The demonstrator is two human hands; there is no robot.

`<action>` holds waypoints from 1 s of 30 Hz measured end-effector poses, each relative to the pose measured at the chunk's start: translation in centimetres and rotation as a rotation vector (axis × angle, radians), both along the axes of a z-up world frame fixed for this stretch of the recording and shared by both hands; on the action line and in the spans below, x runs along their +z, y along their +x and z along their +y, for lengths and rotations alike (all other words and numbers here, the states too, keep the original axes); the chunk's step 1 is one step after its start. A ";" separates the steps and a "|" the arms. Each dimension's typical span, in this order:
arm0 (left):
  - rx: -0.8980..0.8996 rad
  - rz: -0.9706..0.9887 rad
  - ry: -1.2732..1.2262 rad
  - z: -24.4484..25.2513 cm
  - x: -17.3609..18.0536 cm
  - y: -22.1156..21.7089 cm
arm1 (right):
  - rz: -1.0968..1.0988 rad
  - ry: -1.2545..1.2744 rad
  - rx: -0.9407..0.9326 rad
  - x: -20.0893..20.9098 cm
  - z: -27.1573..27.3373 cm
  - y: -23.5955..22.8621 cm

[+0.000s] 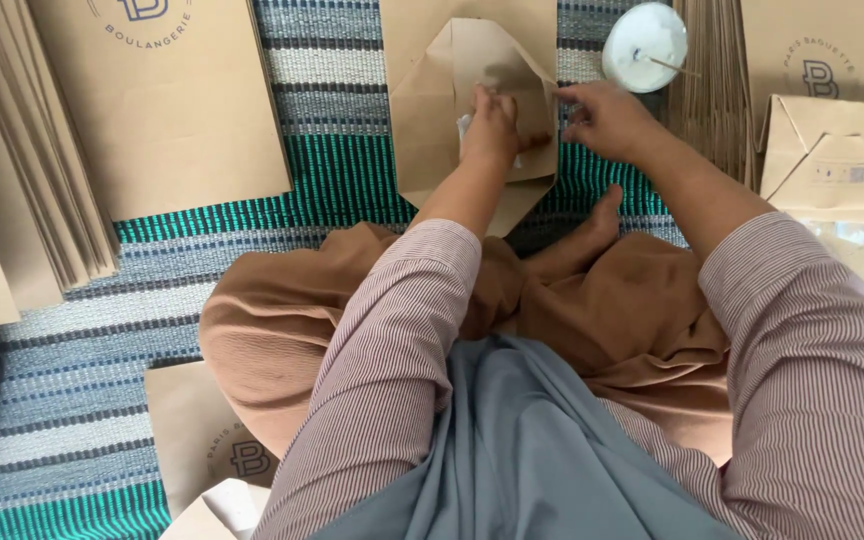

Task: Applying glue to paper bags and attaching paper handles to them.

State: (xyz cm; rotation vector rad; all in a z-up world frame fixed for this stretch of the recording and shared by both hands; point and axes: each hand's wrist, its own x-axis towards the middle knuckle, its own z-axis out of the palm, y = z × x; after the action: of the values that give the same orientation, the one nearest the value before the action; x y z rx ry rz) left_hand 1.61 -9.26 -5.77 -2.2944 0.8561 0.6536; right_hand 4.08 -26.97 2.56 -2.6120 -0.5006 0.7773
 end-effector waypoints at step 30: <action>0.625 -0.321 -0.888 -1.2 -1.2 -5.5 | 0.123 0.074 -0.002 -1.6 -0.9 -1.1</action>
State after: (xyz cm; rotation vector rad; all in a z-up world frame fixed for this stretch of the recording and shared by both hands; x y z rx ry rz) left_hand -3.91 -10.43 -7.02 -3.4015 0.2556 0.1007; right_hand 2.96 -27.83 0.99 -2.4782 -0.4816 0.8947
